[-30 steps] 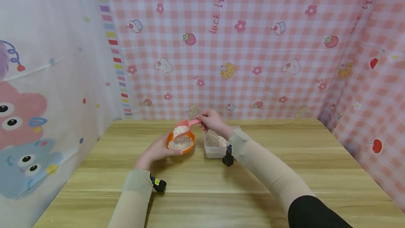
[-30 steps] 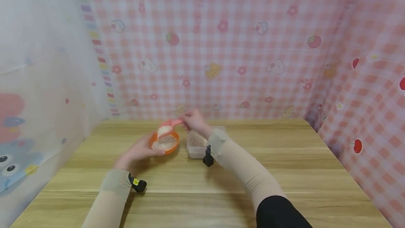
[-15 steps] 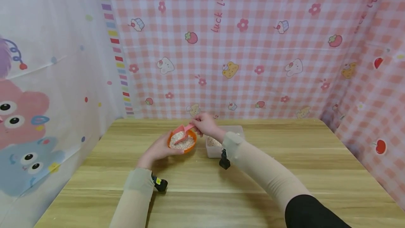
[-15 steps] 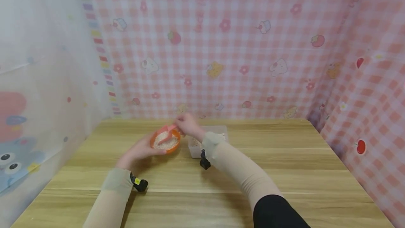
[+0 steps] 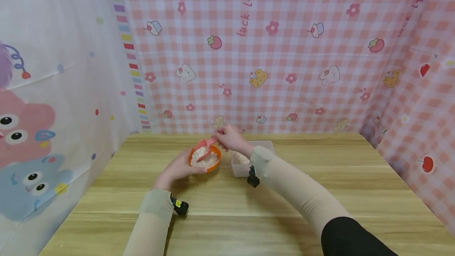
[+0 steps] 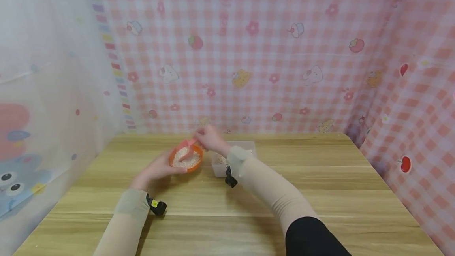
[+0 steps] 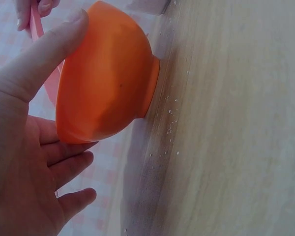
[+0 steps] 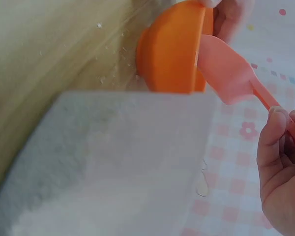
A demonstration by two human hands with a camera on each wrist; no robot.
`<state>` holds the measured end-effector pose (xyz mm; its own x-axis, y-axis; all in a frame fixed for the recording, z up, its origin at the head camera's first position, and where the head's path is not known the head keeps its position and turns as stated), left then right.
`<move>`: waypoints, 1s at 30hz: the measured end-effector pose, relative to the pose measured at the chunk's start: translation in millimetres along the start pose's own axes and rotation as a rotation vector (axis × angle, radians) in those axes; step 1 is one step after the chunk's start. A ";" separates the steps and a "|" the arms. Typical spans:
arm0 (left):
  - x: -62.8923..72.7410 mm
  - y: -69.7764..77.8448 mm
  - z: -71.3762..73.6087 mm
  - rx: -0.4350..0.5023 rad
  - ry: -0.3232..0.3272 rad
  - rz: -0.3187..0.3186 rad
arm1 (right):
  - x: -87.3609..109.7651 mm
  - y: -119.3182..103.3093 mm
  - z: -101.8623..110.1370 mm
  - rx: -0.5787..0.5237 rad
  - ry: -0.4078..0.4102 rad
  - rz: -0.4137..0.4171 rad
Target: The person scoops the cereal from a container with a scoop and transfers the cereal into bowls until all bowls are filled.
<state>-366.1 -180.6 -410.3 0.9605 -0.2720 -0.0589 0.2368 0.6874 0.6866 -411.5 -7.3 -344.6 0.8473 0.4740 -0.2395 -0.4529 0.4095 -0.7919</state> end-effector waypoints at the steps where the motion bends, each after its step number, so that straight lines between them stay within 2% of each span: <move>1: -0.4 0.2 -0.2 -0.005 0.001 -0.001 | 0.3 -2.3 2.1 0.020 0.000 0.005; 9: -1.5 -0.2 -1.2 -0.025 -0.003 0.029 | 3.6 -10.9 22.4 0.096 -0.002 0.031; 14: 0.1 -2.1 -2.2 0.000 -0.015 0.043 | 6.8 -13.3 36.0 0.148 0.008 0.063; 22: 3.4 -5.3 -0.7 -0.021 -0.006 0.061 | 9.6 -8.6 46.3 0.126 0.018 0.038; 30: 1.6 0.5 -2.0 -0.038 -0.010 0.059 | 19.8 -3.6 60.0 0.052 0.070 0.021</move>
<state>-364.2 -179.4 -411.5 0.9715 -0.2367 -0.0120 0.1853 0.7272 0.6609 -409.7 47.4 -312.8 0.8539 0.4282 -0.2959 -0.4832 0.4410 -0.7563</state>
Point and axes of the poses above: each hand's wrist, its own x-axis away from the middle knuckle, its own z-axis out of the back of the hand, y = z × x, the point moved 6 cm from there along -x, towards the middle knuckle, and after that the axes turned 5 degrees about z, right-handed, at the moved point
